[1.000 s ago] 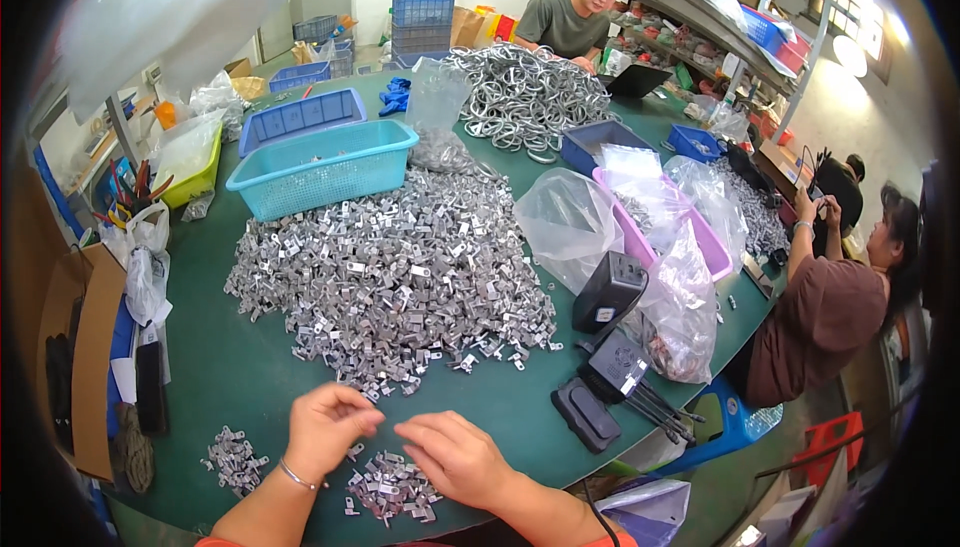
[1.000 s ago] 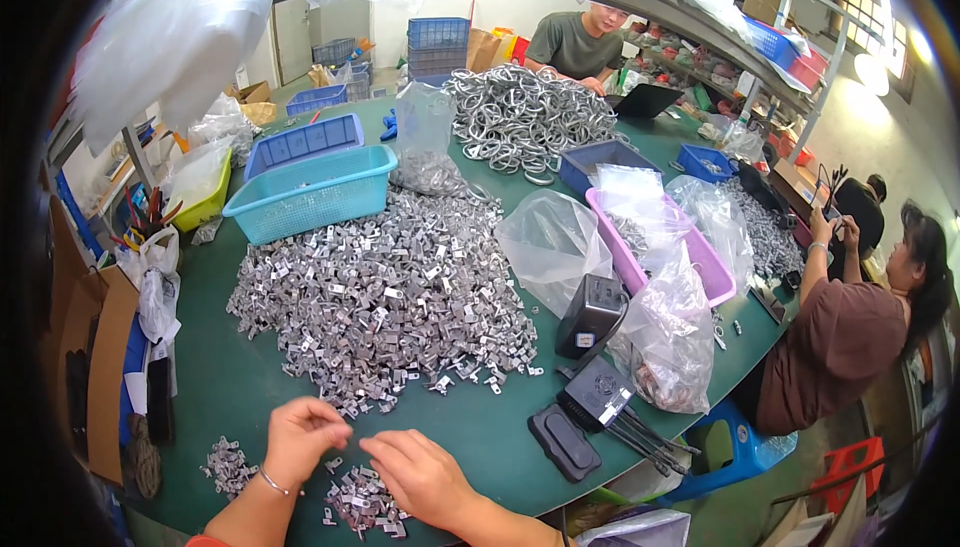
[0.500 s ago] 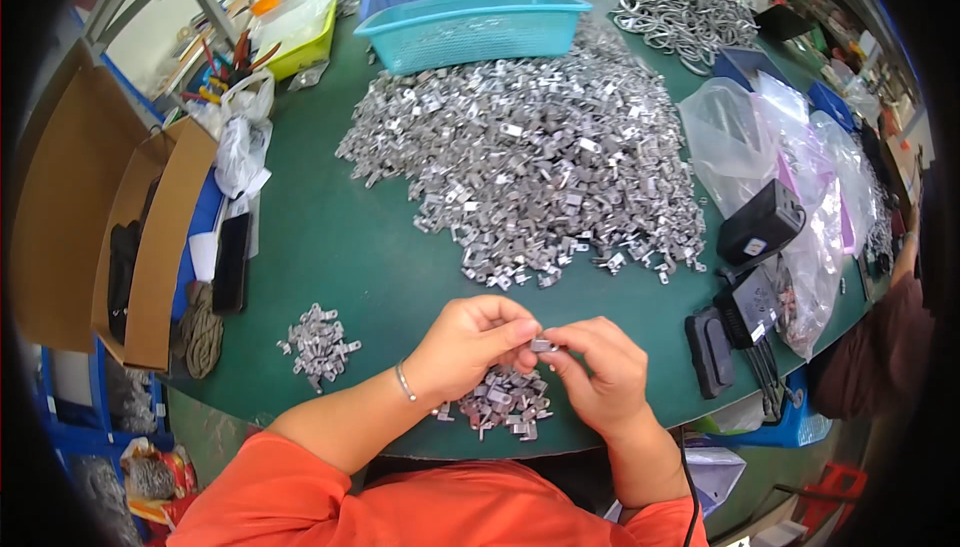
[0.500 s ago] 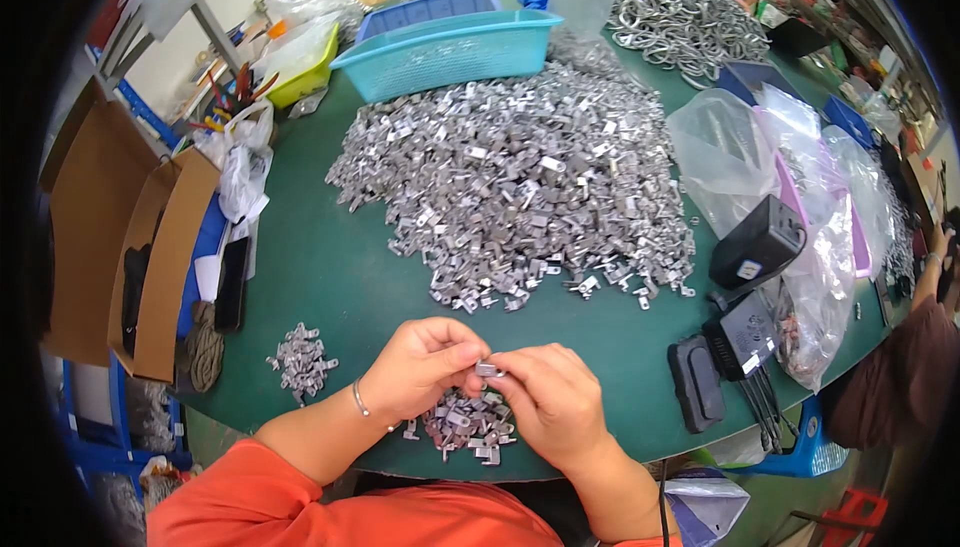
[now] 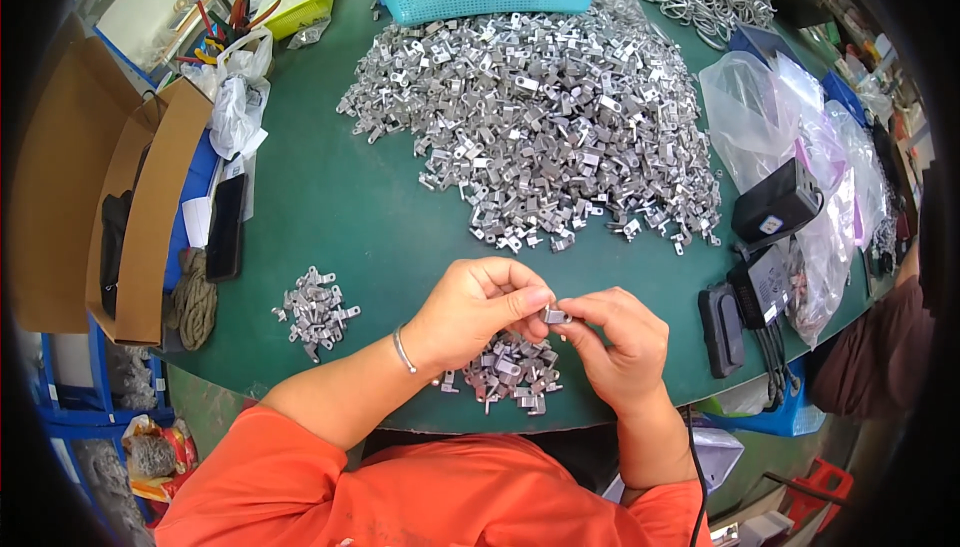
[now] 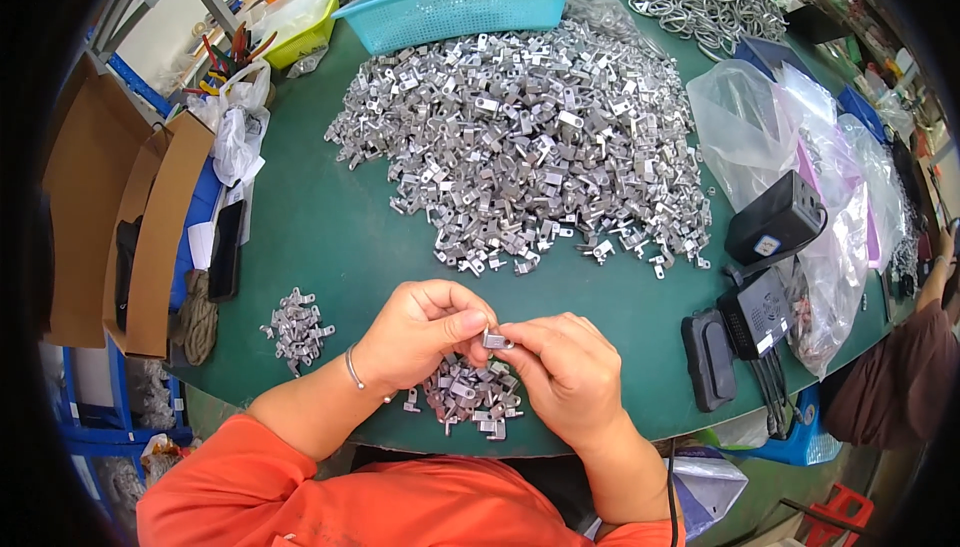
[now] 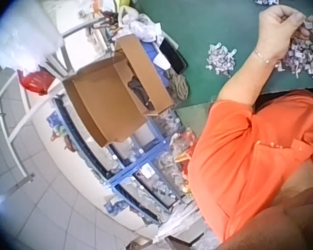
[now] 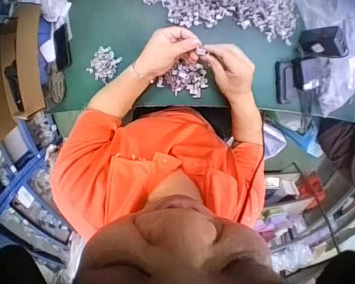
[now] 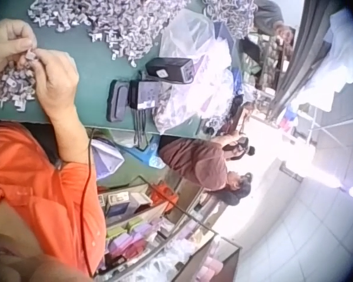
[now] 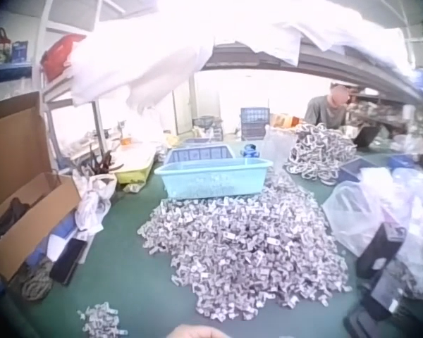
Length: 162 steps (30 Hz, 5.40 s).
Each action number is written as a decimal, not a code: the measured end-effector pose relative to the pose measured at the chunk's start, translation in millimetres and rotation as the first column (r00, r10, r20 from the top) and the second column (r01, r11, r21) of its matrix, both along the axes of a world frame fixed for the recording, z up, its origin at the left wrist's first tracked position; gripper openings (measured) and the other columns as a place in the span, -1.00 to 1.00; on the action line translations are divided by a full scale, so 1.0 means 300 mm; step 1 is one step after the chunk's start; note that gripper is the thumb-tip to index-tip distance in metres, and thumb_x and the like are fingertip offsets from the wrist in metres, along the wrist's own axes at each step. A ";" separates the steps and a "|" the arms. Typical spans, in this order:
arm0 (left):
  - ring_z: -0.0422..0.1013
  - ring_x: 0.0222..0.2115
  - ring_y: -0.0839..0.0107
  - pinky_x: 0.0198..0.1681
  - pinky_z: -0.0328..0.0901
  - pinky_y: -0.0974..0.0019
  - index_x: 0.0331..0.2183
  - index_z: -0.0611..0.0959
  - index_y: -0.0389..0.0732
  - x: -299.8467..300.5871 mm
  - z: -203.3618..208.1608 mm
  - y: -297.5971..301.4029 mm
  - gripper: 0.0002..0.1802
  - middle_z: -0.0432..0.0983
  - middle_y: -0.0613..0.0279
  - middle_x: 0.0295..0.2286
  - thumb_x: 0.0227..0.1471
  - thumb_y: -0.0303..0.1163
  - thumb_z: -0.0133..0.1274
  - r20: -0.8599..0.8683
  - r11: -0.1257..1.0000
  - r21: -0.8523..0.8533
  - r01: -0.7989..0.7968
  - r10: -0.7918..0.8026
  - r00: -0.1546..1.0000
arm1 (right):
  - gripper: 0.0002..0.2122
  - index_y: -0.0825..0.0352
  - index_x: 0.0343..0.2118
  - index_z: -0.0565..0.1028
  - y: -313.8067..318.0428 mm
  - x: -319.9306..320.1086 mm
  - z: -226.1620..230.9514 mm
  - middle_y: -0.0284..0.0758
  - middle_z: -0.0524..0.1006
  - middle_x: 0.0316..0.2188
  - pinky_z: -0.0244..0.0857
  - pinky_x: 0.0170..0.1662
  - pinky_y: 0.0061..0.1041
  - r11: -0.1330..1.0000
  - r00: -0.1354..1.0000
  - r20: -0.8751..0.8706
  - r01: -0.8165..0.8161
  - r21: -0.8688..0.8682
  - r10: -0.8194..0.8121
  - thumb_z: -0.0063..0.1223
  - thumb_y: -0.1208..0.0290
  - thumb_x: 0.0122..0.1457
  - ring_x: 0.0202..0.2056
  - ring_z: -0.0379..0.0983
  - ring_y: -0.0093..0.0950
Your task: The person puts down a phone and sorts metal brackets by hand, picking pieces from the table and organizing them into separate piles.
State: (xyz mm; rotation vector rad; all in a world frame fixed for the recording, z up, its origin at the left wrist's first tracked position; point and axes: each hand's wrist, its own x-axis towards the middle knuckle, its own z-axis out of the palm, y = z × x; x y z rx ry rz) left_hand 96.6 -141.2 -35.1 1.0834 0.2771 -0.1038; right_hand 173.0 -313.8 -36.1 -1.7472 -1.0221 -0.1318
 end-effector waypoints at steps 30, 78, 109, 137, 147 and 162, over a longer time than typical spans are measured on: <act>0.50 -0.37 0.30 -0.30 0.41 0.29 -0.42 0.61 -0.29 0.004 0.064 -0.018 -0.93 0.55 0.10 -0.34 -0.05 -0.59 0.16 0.685 0.592 0.664 -0.456 -0.237 0.689 | -0.92 0.41 -0.34 0.57 -0.042 0.017 0.029 -0.27 0.55 -0.50 0.34 -0.37 -0.55 0.896 0.739 -0.566 -0.443 0.000 0.366 0.07 0.56 0.13 -0.46 0.50 -0.46; 0.51 -0.37 0.46 -0.28 0.43 0.41 -0.28 0.60 -0.35 0.130 0.078 0.070 -0.79 0.58 0.15 -0.38 -0.07 -0.63 0.18 0.113 0.929 0.331 -0.164 0.133 0.985 | -0.71 0.39 -0.17 0.50 -0.023 0.002 0.014 -0.25 0.53 -0.42 0.38 -0.42 -0.57 0.999 0.977 -0.206 0.054 -0.001 -0.053 0.19 0.64 -0.02 -0.43 0.50 -0.45; 0.53 -0.34 0.38 -0.21 0.45 0.36 -0.29 0.59 -0.39 0.009 0.019 -0.029 -0.84 0.56 0.13 -0.36 0.09 -0.48 0.09 0.113 0.998 -0.065 -0.027 0.035 0.993 | -0.83 0.39 -0.41 0.55 -0.007 0.019 0.007 -0.27 0.57 -0.48 0.35 -0.40 -0.54 0.991 0.999 0.041 0.005 0.134 -0.011 0.22 0.71 -0.11 -0.48 0.50 -0.41; 0.49 -0.23 0.34 -0.16 0.42 0.35 -0.31 0.61 -0.37 -0.070 0.013 0.004 -0.83 0.53 0.04 -0.26 -0.03 -0.72 0.08 0.261 0.972 0.222 -0.073 0.013 0.965 | -0.90 0.45 -0.37 0.57 -0.016 0.012 0.019 -0.25 0.58 -0.45 0.40 -0.38 -0.56 0.978 0.887 -0.417 -0.205 0.029 0.198 0.14 0.66 0.01 -0.45 0.54 -0.45; 0.46 -0.41 0.30 -0.35 0.35 0.37 -0.42 0.65 -0.25 0.040 0.003 0.140 -0.85 0.50 0.18 -0.40 -0.14 -0.66 0.15 0.371 0.167 0.921 -0.352 -0.102 0.923 | -0.84 0.33 -0.40 0.55 0.010 0.010 -0.004 -0.38 0.56 -0.35 0.30 -0.24 -0.40 0.869 0.880 0.086 -0.440 -0.227 0.467 0.22 0.55 -0.11 -0.28 0.47 -0.39; 0.54 -0.34 0.19 -0.30 0.44 0.29 -0.44 0.60 -0.28 0.010 -0.008 0.023 -0.91 0.60 0.07 -0.34 -0.11 -0.62 0.15 0.478 0.262 0.860 -0.438 -0.115 0.871 | -0.85 0.36 -0.41 0.52 0.020 0.008 -0.004 -0.28 0.54 -0.44 0.33 -0.32 -0.38 0.994 0.999 0.025 -0.029 -0.107 0.032 0.24 0.58 -0.07 -0.40 0.46 -0.29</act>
